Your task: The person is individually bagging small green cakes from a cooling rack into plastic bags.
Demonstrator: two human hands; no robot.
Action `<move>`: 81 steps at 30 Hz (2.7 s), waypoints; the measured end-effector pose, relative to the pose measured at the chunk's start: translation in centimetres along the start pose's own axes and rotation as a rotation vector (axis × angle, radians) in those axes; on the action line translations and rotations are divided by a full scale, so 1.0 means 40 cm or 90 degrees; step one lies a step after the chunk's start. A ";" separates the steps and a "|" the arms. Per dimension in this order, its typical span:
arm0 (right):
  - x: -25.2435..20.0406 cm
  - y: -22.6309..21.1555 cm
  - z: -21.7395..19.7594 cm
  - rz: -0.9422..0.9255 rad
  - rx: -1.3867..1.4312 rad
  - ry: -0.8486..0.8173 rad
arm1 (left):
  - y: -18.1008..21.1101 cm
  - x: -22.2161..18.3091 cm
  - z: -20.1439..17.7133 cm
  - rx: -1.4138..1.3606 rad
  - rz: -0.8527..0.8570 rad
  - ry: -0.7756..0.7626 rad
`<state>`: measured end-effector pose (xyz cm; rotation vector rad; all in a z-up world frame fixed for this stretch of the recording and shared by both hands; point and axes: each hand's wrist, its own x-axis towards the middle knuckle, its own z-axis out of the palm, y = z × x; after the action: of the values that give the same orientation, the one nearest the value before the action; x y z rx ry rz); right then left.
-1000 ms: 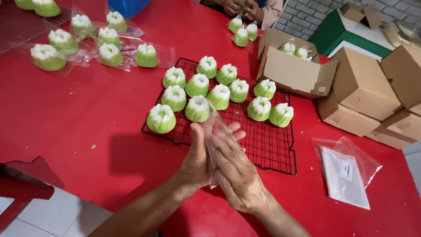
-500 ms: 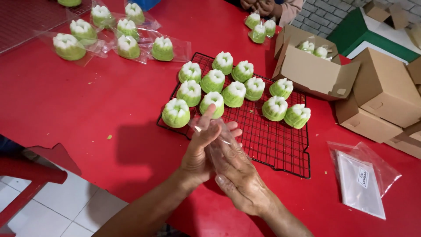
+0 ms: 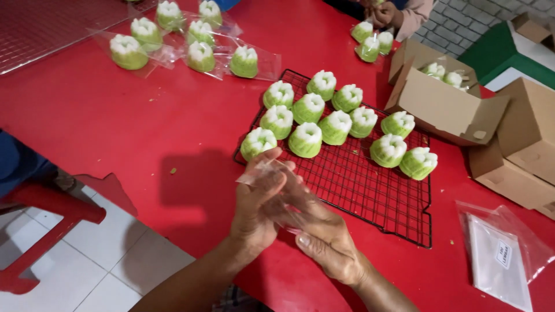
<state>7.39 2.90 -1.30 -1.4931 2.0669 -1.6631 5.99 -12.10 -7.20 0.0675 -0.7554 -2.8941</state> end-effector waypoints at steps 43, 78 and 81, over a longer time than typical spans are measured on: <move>0.028 -0.060 -0.049 0.103 0.283 0.422 | 0.214 0.153 0.003 -0.149 0.128 -0.152; -0.151 -0.130 -0.166 0.210 -0.006 0.606 | -0.070 0.123 0.293 -0.150 0.079 -0.376; -0.138 -0.146 -0.165 0.220 -0.118 0.632 | -0.078 0.126 0.294 -0.177 0.090 -0.395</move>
<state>9.85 11.89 3.36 -0.2077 2.7312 -2.3526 -0.35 -4.53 1.51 -0.9043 -0.3924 -2.8484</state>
